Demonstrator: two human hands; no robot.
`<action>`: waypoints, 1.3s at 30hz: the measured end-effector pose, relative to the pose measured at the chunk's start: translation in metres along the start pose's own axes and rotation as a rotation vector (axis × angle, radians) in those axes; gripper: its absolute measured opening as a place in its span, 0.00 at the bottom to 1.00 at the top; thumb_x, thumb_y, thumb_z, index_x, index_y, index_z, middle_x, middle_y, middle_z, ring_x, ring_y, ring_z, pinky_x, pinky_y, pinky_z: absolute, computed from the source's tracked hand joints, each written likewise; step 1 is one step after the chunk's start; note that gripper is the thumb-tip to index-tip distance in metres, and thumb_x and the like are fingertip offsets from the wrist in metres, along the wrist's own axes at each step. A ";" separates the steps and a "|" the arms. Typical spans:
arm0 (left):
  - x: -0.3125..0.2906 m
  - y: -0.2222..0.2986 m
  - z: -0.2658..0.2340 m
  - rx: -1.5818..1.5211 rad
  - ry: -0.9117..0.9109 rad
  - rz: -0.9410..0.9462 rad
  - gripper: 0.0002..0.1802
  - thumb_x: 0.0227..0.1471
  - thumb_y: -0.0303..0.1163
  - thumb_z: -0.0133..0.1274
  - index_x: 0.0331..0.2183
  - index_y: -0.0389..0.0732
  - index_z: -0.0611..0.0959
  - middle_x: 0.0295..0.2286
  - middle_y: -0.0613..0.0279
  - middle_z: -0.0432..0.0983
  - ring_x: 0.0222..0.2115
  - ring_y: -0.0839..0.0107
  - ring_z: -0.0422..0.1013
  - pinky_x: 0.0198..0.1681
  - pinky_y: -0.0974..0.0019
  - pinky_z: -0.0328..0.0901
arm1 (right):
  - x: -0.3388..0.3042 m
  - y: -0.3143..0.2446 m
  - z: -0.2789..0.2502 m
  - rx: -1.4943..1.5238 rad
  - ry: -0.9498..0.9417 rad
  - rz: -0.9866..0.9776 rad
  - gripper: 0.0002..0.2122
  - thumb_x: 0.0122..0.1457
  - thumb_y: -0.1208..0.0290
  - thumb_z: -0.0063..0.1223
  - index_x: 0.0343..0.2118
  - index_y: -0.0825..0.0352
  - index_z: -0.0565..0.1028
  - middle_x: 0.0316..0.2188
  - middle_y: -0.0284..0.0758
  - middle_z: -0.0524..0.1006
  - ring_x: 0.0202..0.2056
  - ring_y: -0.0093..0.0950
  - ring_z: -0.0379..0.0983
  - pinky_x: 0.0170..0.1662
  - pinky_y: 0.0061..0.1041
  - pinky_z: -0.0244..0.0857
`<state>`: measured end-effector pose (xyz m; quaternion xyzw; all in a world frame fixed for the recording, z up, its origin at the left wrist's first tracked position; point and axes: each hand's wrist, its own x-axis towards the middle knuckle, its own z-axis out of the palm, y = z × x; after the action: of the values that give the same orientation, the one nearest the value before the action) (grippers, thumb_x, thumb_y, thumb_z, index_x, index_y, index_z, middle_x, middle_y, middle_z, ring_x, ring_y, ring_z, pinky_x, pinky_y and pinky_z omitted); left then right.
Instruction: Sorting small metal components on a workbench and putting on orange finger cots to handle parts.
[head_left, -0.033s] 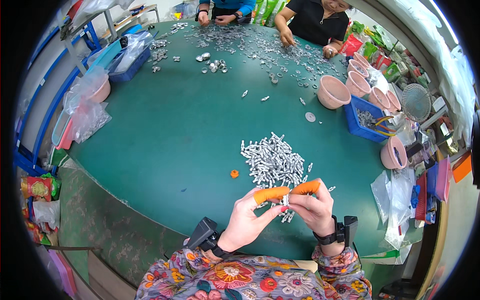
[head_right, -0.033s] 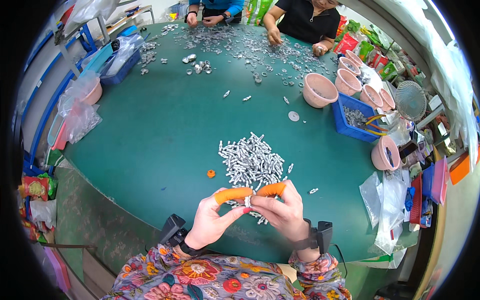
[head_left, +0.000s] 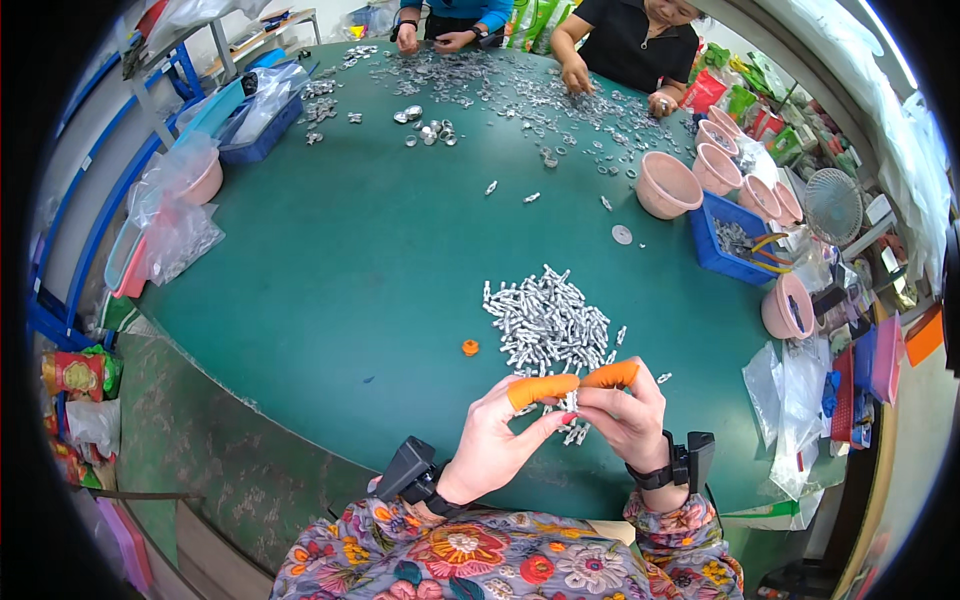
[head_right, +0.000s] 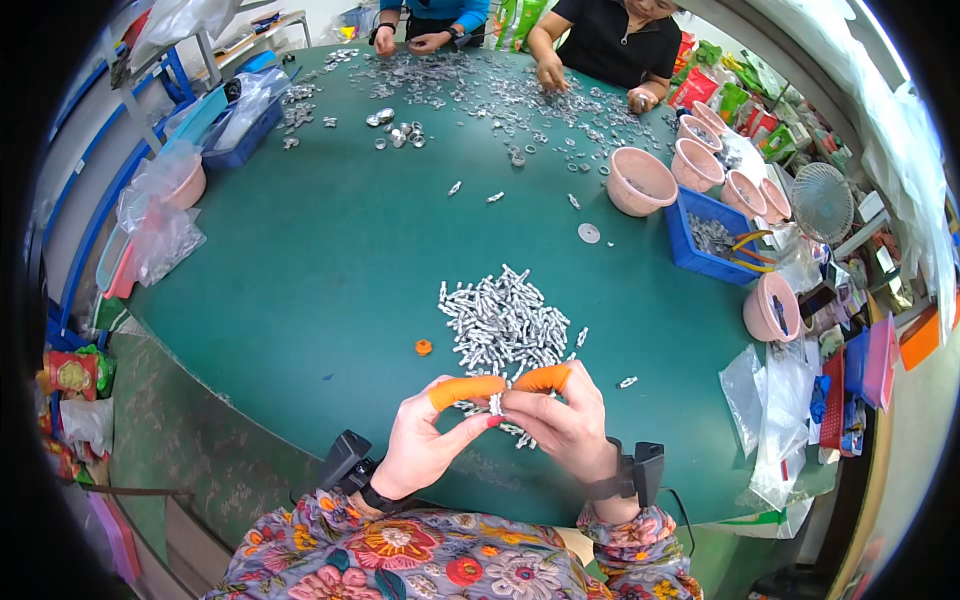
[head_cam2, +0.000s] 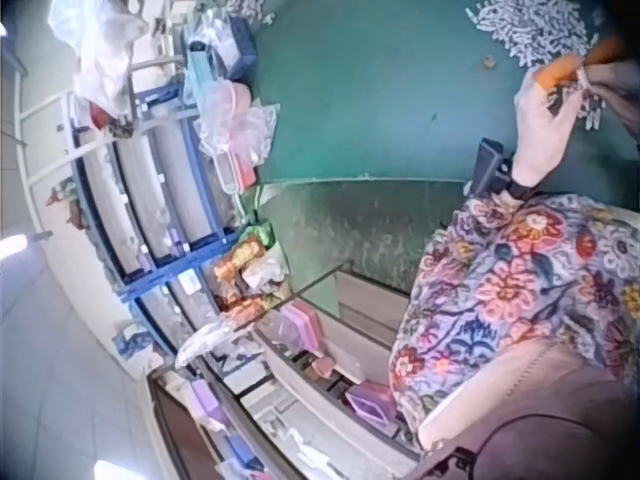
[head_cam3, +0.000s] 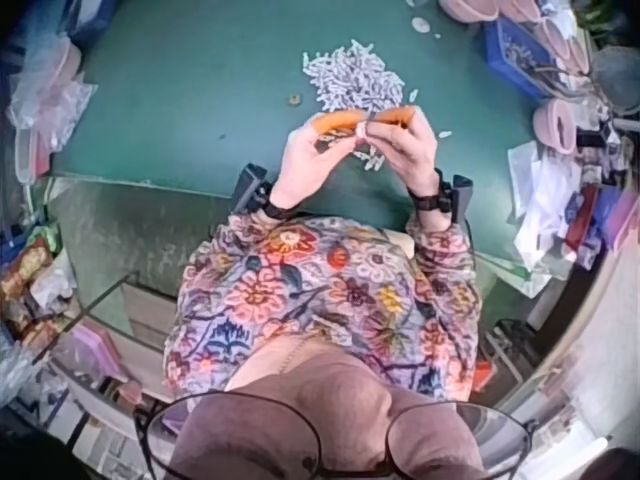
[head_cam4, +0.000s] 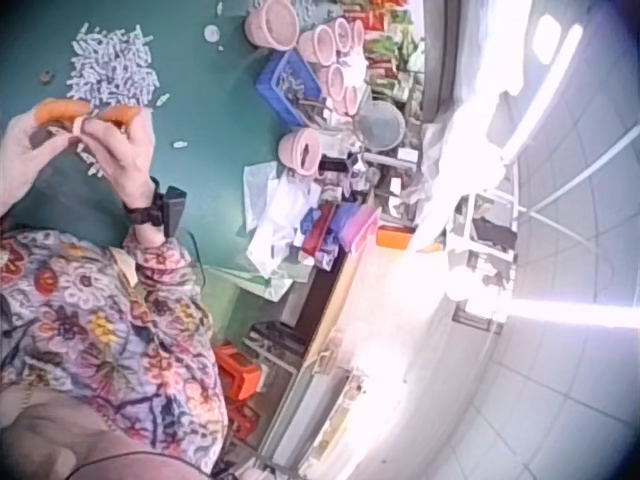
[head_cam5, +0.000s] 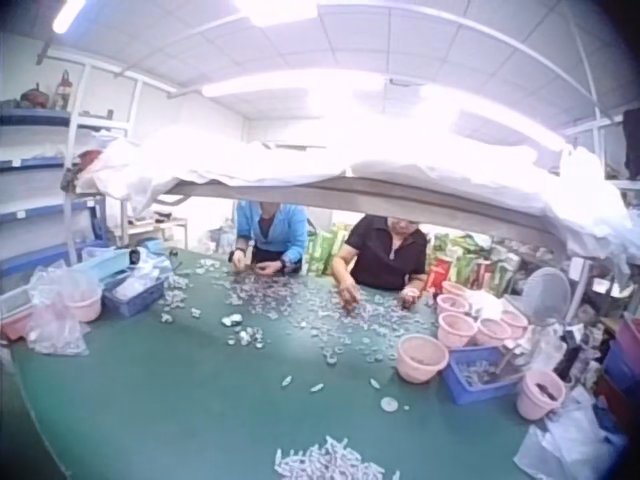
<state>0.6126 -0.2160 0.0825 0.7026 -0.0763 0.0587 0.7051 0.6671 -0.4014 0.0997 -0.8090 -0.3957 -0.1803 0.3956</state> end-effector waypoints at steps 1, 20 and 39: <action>-0.001 0.001 0.001 0.077 0.045 0.077 0.16 0.48 0.21 0.60 0.43 0.36 0.82 0.31 0.63 0.77 0.34 0.73 0.73 0.40 0.68 0.67 | -0.001 0.001 0.002 0.025 0.016 0.016 0.14 0.39 0.76 0.69 0.33 0.60 0.81 0.30 0.31 0.76 0.30 0.29 0.70 0.31 0.27 0.63; 0.008 -0.013 -0.007 0.518 0.273 0.564 0.17 0.40 0.16 0.61 0.37 0.37 0.83 0.33 0.58 0.79 0.32 0.58 0.73 0.38 0.61 0.67 | -0.005 -0.005 0.029 0.840 -0.006 0.650 0.13 0.52 0.77 0.64 0.41 0.69 0.76 0.38 0.31 0.78 0.36 0.18 0.72 0.40 0.17 0.64; 0.008 -0.012 -0.009 0.401 0.206 0.402 0.18 0.44 0.18 0.60 0.41 0.36 0.82 0.34 0.58 0.79 0.33 0.64 0.73 0.38 0.63 0.67 | 0.003 -0.006 0.027 0.928 0.067 0.657 0.16 0.53 0.80 0.61 0.45 0.68 0.72 0.38 0.33 0.77 0.39 0.19 0.74 0.40 0.17 0.64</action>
<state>0.6232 -0.2078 0.0728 0.7889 -0.1287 0.2822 0.5305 0.6633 -0.3766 0.0874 -0.6250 -0.1482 0.1194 0.7571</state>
